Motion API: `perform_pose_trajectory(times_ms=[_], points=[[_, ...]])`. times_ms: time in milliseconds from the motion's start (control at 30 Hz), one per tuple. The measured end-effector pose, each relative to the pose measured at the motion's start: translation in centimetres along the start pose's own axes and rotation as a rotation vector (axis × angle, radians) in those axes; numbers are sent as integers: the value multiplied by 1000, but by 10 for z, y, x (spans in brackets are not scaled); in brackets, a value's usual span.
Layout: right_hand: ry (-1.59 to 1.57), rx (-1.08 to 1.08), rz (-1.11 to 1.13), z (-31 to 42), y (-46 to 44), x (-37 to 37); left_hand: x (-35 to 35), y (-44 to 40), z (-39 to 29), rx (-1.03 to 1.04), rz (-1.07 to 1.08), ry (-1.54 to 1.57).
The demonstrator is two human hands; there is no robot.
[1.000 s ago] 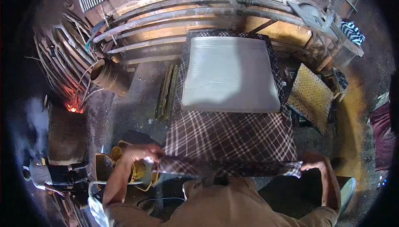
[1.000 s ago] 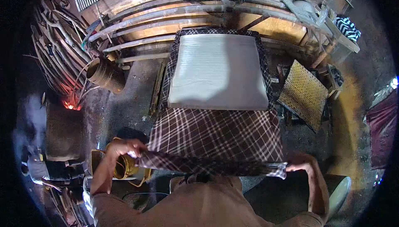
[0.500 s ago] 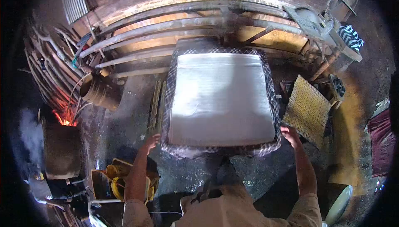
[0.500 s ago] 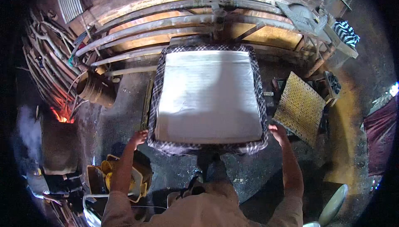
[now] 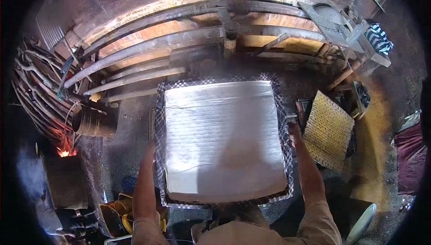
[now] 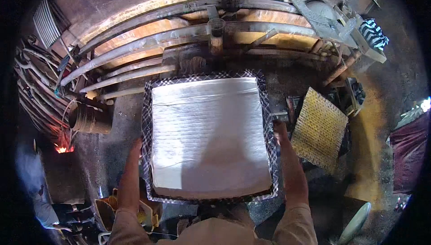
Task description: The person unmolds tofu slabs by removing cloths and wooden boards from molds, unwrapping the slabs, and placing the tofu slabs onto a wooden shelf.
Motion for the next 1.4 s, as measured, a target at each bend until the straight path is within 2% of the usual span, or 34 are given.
perform_pose_trajectory(times_ms=[33,100,133,167,200,233,267,300,333,367,400,433,467,500,533,567,600,667,700,767,800,867,900,967,1000,1067,1133,1167,1200,1233,1267,1333,1367,1400], points=[[9,-22,-29,2,-2,-17,7,13,-7,111,131,33],[-132,-34,-128,29,-11,-49,9,35,-16,21,77,64],[-241,-59,-368,56,-10,-72,13,41,-18,20,78,64],[-46,-261,-399,135,17,-62,9,45,-15,21,34,70],[20,-295,-318,155,24,-64,4,52,-14,22,-10,76],[149,-229,-467,152,30,-64,-1,61,-13,24,-54,84],[280,-162,-611,153,38,-61,-1,68,-12,22,-57,86],[791,-259,-633,134,36,-67,3,89,-30,144,-43,35],[1303,-361,-625,69,12,-87,3,86,-33,131,-4,36],[1300,203,-662,-65,-55,-168,2,83,-36,117,35,36],[1263,201,-449,-75,-11,-127,0,78,-37,103,74,35],[1178,151,-294,-85,24,-97,-4,81,-41,49,37,86],[1131,88,-162,-96,46,-82,0,33,-27,47,174,307],[1110,-39,-51,-96,65,-70,0,61,-44,31,232,212],[1110,-221,42,-93,87,-63,0,87,-66,143,282,363],[1105,-392,106,-77,105,-54,-32,9,-55,337,111,398],[1065,-540,125,-65,120,-54,-52,12,-54,340,89,412],[645,-28,-103,-57,113,-66,-80,49,-71,736,249,1014],[653,-32,-94,-38,123,-58,-73,50,-44,512,291,793],[1107,-351,-382,32,148,-41,-64,91,5,342,332,351],[1100,-401,-398,48,153,-25,-57,113,31,287,372,240],[653,-289,-477,100,186,31,-42,148,86,87,504,120],[784,-553,-422,118,186,60,-43,169,96,143,426,64],[194,-558,-114,123,175,134,-55,172,105,206,345,19],[225,-473,-125,156,198,194,-47,154,110,383,477,-235],[258,-391,-32,202,230,314,-47,151,125,550,582,-475],[223,-458,214,211,232,421,-58,150,146,250,497,-67],[252,-503,299,216,240,473,-69,168,145,281,491,-15],[323,-431,322,203,238,520,-83,191,144,312,485,35],[261,-626,428,198,239,571,-92,201,154,300,469,49],[157,-349,470,166,235,614,-99,212,161,353,490,151],[-50,-86,710,97,234,692,-113,208,188,395,493,268],[129,-58,597,76,247,715,-118,196,205,404,487,273],[55,11,653,34,247,741,-124,186,217,415,482,275]])
Point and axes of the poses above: each hand's wrist, its own y-axis away from the middle knuckle, its own x-axis out of the palm, z = x × y, the point moved 8 cm from there along -y, towards the middle knuckle, and after that the axes turned 5 degrees about y, right-handed, at the moved point
